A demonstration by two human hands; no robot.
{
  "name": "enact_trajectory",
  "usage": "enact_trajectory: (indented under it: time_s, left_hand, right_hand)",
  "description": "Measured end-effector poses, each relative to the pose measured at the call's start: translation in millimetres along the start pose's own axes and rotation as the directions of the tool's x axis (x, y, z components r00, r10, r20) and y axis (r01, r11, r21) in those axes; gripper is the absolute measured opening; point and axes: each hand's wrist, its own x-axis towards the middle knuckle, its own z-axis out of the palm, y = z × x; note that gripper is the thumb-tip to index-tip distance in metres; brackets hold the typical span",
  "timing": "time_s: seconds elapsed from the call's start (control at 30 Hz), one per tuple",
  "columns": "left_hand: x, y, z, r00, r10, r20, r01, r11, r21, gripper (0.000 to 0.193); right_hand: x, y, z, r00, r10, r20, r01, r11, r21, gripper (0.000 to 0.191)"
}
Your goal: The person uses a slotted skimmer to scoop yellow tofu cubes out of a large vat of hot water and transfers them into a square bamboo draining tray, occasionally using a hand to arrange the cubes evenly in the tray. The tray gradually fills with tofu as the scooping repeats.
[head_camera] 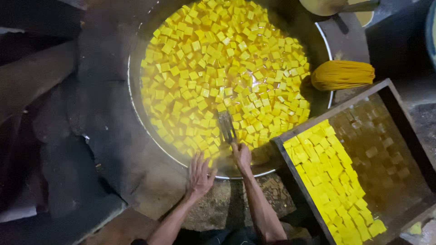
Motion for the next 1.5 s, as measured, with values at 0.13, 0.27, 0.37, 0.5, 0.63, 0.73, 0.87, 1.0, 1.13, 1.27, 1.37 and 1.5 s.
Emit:
enact_trajectory:
  time_s: [0.13, 0.27, 0.37, 0.5, 0.63, 0.73, 0.87, 1.0, 1.13, 1.27, 1.37, 1.5]
  left_hand:
    - [-8, -1, 4, 0.994, -0.012, 0.113, 0.011, 1.0, 0.017, 0.062]
    - [-13, -6, 16, 0.998, -0.034, 0.06, 0.042, 0.987, -0.152, 0.062]
    - [-17, -9, 23, 0.999, -0.024, 0.047, 0.03, 0.991, -0.134, 0.06]
    - [-20, -10, 22, 0.999, -0.022, 0.05, 0.028, 0.992, -0.119, 0.059]
    - [-19, -4, 16, 0.995, -0.074, 0.071, 0.08, 0.993, -0.086, 0.056]
    - [-19, 2, 12, 0.999, -0.049, 0.02, 0.05, 0.995, -0.082, 0.054]
    - [-23, 5, 11, 1.0, -0.028, -0.005, 0.027, 0.989, -0.148, 0.052]
    - [-28, 5, 16, 1.0, -0.001, -0.03, -0.003, 0.99, -0.139, 0.051]
    - [-32, 5, 26, 0.988, 0.012, -0.152, -0.031, 0.992, -0.121, 0.048]
    - [-34, 2, 34, 0.95, 0.085, -0.301, -0.1, 0.994, -0.035, 0.047]
    - [-32, 1, 36, 0.935, 0.125, -0.331, -0.146, 0.988, -0.042, 0.046]
    - [-26, 5, 29, 0.909, 0.191, -0.371, -0.21, 0.978, -0.011, 0.043]
  right_hand:
    - [20, -7, -7, 0.995, -0.104, -0.015, 0.102, 0.991, -0.086, 0.048]
    - [44, -13, -30, 0.987, -0.16, 0.033, 0.162, 0.927, -0.338, 0.046]
    - [75, -33, -26, 0.973, -0.222, 0.069, 0.232, 0.9, -0.368, 0.045]
    - [97, -54, -8, 0.956, -0.286, 0.06, 0.292, 0.922, -0.253, 0.042]
    - [60, -32, -3, 0.938, -0.344, -0.047, 0.347, 0.929, 0.13, 0.038]
    - [7, 3, -14, 0.996, -0.064, 0.07, 0.04, 0.953, 0.301, 0.034]
    - [-32, 38, -27, 0.993, 0.107, 0.051, -0.117, 0.954, 0.276, 0.04]
    - [-26, 46, -30, 0.995, 0.061, -0.081, -0.067, 0.995, -0.071, 0.046]
    - [1, 22, -19, 0.996, -0.013, -0.092, 0.035, 0.968, 0.247, 0.046]
    - [13, -6, -17, 0.997, 0.012, -0.074, 0.023, 0.891, 0.453, 0.041]
    - [15, -13, -29, 0.996, -0.035, -0.085, 0.08, 0.789, 0.61, 0.036]
    - [8, -1, -67, 0.989, -0.098, -0.111, 0.148, 0.634, 0.759, 0.031]
